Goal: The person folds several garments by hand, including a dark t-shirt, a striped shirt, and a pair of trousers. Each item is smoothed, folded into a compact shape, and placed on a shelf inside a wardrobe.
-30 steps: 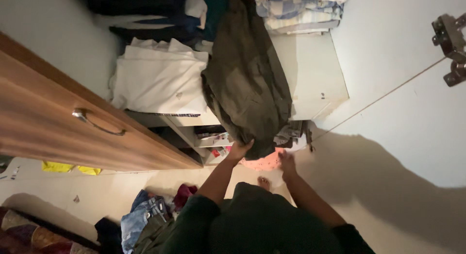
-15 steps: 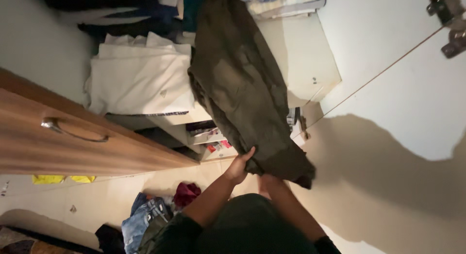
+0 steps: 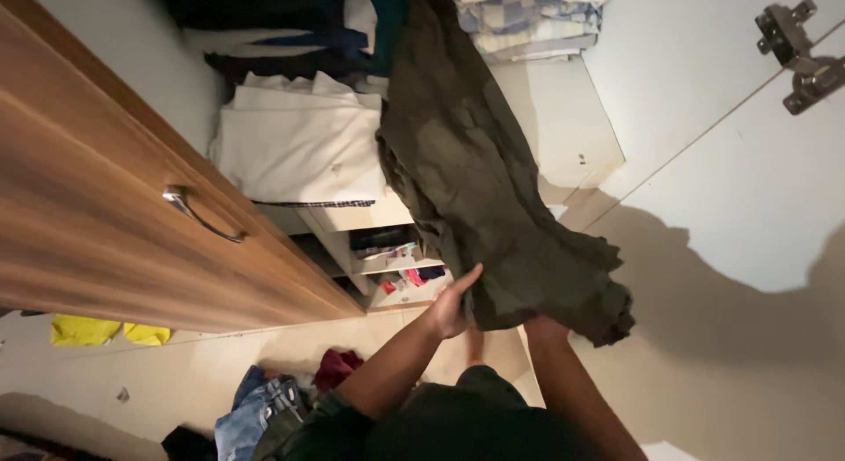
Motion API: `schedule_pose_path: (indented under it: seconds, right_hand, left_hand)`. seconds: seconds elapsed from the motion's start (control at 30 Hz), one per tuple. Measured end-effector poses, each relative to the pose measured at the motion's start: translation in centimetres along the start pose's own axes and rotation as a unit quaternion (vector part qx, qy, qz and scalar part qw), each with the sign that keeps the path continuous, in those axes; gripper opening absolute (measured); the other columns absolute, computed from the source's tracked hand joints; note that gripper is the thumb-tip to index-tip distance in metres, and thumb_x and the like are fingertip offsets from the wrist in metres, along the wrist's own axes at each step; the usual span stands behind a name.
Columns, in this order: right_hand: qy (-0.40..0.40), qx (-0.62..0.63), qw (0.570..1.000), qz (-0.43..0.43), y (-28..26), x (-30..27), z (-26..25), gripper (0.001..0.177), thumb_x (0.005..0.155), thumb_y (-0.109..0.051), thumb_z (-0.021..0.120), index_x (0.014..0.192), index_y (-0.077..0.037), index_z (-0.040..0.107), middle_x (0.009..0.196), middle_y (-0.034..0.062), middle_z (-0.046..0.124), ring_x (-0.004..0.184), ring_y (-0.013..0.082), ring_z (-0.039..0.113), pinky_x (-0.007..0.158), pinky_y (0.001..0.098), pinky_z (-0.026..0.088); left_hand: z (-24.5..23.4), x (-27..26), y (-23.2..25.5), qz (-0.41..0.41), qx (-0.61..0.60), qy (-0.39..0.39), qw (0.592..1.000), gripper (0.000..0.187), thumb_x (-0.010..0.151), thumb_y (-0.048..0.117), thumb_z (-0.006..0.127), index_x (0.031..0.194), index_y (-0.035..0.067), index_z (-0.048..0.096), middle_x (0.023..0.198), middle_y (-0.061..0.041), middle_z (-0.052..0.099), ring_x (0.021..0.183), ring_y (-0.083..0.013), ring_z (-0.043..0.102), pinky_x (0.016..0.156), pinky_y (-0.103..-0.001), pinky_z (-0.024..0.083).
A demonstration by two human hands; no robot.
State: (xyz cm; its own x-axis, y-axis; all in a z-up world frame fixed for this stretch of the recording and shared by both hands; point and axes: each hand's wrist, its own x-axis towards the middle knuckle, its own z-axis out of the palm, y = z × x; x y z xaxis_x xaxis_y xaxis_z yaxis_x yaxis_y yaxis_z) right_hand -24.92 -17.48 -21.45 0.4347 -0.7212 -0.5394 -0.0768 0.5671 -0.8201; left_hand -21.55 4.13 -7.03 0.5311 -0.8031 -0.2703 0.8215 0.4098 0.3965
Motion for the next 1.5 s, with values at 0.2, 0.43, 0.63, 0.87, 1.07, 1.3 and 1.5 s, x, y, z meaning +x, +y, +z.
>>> schedule_pose_path:
  seconds: [0.2, 0.43, 0.63, 0.87, 1.07, 1.3, 1.5]
  right_hand:
    - [-0.125, -0.130, 0.904, -0.388, -8.0, -3.9, 9.2, 0.072, 0.090, -0.019, 0.063, 0.154, -0.003, 0.035, 0.157, 0.0264, 0.039, 0.147, 0.0413, 0.037, 0.124, 0.0534, 0.026]
    - [-0.106, -0.456, 0.592, -0.656, -14.1, -5.6, 19.5, 0.086, 0.085, -0.019, 0.072, 0.158, -0.003, 0.030, 0.158, 0.0268, 0.037, 0.147, 0.0466, 0.032, 0.118, 0.0642, 0.018]
    - [-0.185, -0.484, 0.560, -0.647, -16.4, -4.7, 19.8, 0.084, 0.094, -0.027, 0.072, 0.163, -0.014, 0.026, 0.160, 0.0194, 0.042, 0.146, 0.0390, 0.043, 0.118, 0.0590, 0.029]
    - [-0.329, -0.402, 0.582, -0.626, -19.9, -4.3, 21.1, 0.097, 0.085, -0.018, 0.081, 0.160, -0.006, 0.021, 0.154, 0.0253, 0.044, 0.136, 0.0438, 0.049, 0.107, 0.0538, 0.038]
    - [-0.558, -0.104, 0.729, -0.383, -20.9, -1.9, 20.6, 0.095, 0.076, 0.017, 0.055, 0.165, -0.006, 0.029, 0.150, 0.0158, 0.054, 0.140, 0.0274, 0.054, 0.118, 0.0357, 0.043]
    - [-0.702, -0.438, 0.503, -0.250, -25.6, -3.1, 15.9, 0.072, 0.079, 0.012, 0.059, 0.148, -0.012, 0.053, 0.149, 0.0093, 0.058, 0.135, 0.0216, 0.057, 0.114, 0.0362, 0.043]
    - [-0.581, -0.449, 0.594, -0.329, -27.2, -0.1, 19.1, 0.051, 0.095, -0.013, 0.065, 0.145, -0.018, 0.058, 0.135, 0.0062, 0.074, 0.111, 0.0176, 0.074, 0.088, 0.0346, 0.061]
  left_hand:
    - [0.0, 2.8, 5.5, 0.012, -0.130, -0.099, 0.986, 0.078, 0.106, 0.058, 0.049, 0.158, 0.001, 0.039, 0.154, -0.021, 0.050, 0.139, -0.0365, 0.051, 0.116, -0.049, 0.043]
    - [-2.8, 5.4, 8.7, 0.053, -0.216, -0.106, 0.969, 0.112, 0.096, 0.082, 0.034, 0.157, -0.011, 0.025, 0.156, -0.033, 0.038, 0.139, -0.0461, 0.046, 0.111, -0.051, 0.046]
    - [0.4, 4.4, 9.0, 0.259, 0.299, 0.012, 0.918, 0.092, 0.101, 0.065, 0.044, 0.164, 0.001, 0.025, 0.164, -0.021, 0.040, 0.149, -0.0370, 0.041, 0.114, -0.044, 0.042]
    - [7.4, 4.0, 11.1, 0.505, 0.654, 0.125, 0.550, 0.047, 0.094, 0.007, 0.073, 0.139, 0.005, 0.057, 0.136, -0.021, 0.063, 0.125, -0.0361, 0.062, 0.103, -0.042, 0.053]
    - [9.3, 6.0, 16.1, 0.516, 0.570, 0.235, 0.594, 0.018, 0.096, 0.008, 0.066, 0.114, 0.007, 0.068, 0.100, -0.010, 0.074, 0.086, -0.0296, 0.074, 0.073, -0.039, 0.058]
    - [2.0, 17.1, 31.6, 0.386, 0.717, 0.418, 0.404, 0.043, 0.096, 0.025, 0.065, 0.129, -0.002, 0.059, 0.120, -0.024, 0.068, 0.113, -0.0424, 0.063, 0.101, -0.050, 0.048]
    - [0.1, 23.1, 37.5, 0.086, 0.681, 0.475, 0.552, 0.110, 0.081, 0.065, 0.079, 0.153, -0.003, 0.029, 0.147, -0.027, 0.048, 0.134, -0.0412, 0.050, 0.109, -0.048, 0.041]
